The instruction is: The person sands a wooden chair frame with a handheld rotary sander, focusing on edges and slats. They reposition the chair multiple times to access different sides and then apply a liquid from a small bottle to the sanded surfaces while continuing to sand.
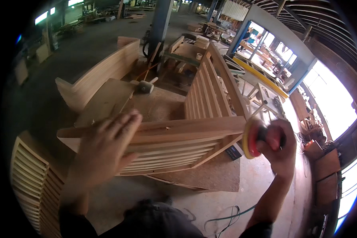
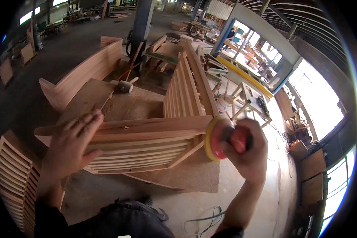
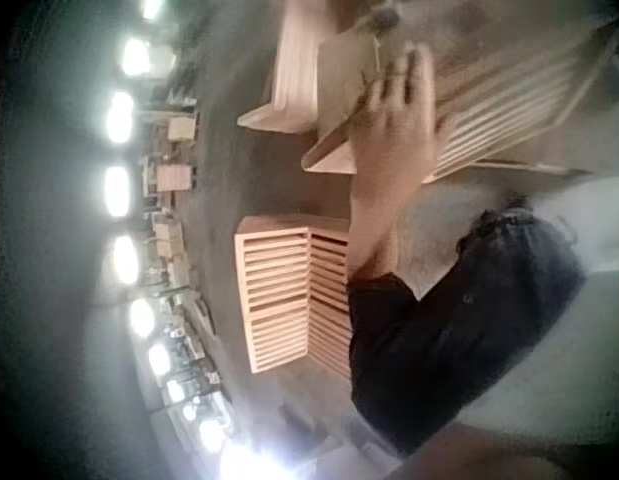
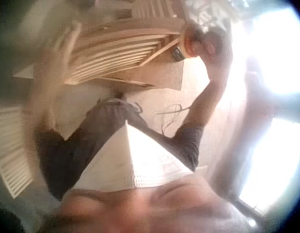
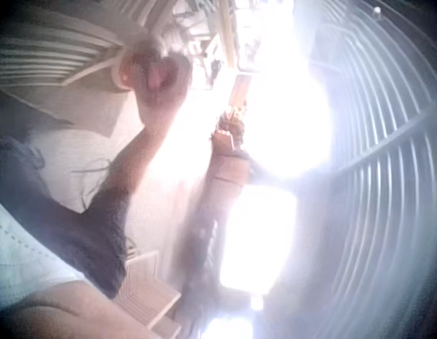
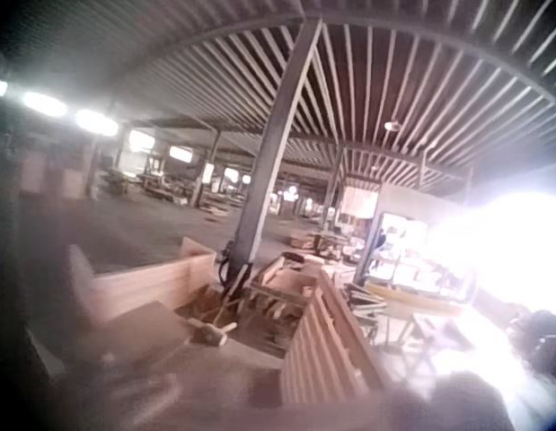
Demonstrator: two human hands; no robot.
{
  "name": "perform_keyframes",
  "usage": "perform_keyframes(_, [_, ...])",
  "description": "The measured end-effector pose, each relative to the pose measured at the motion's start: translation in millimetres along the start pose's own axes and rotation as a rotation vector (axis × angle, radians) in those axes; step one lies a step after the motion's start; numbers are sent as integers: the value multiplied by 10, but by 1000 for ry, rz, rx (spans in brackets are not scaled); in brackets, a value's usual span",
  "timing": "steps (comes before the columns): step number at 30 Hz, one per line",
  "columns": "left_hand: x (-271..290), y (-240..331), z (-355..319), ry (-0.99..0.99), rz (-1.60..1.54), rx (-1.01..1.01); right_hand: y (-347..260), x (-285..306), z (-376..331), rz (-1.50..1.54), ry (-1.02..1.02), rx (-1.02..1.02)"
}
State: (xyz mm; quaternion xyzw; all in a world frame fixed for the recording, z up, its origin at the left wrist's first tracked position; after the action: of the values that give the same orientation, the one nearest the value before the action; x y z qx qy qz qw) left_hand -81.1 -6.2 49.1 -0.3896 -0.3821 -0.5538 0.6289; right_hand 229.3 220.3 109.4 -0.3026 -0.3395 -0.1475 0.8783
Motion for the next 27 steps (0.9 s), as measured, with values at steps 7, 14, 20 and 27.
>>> perform_keyframes(7, [237, -961, -601, 272, 81, 236, -1316, -911, 672, -184, -557, 372])
perform_keyframes(14, [205, -1134, -707, 368, 79, 178, -1891, -1389, 610, -264, -808, 473])
perform_keyframes(20, [154, -1199, -837, 535, -90, 127, -1813, -1386, 617, -279, -839, 416])
perform_keyframes(27, [-18, -1559, -989, 620, -502, 132, -1830, -1417, 622, -230, -857, 444])
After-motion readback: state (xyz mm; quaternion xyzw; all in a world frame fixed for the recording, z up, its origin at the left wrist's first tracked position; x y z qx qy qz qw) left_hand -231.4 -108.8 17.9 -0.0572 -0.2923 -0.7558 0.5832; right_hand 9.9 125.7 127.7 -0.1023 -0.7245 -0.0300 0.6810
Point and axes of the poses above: each hand's wrist, its own z-axis towards the middle knuckle, its own x-axis out of the back of the hand, y = z × x, the point moved 10 cm from there along z, towards the middle knuckle, and after that the axes turned 2 degrees about -z, right-handed, at the moved point
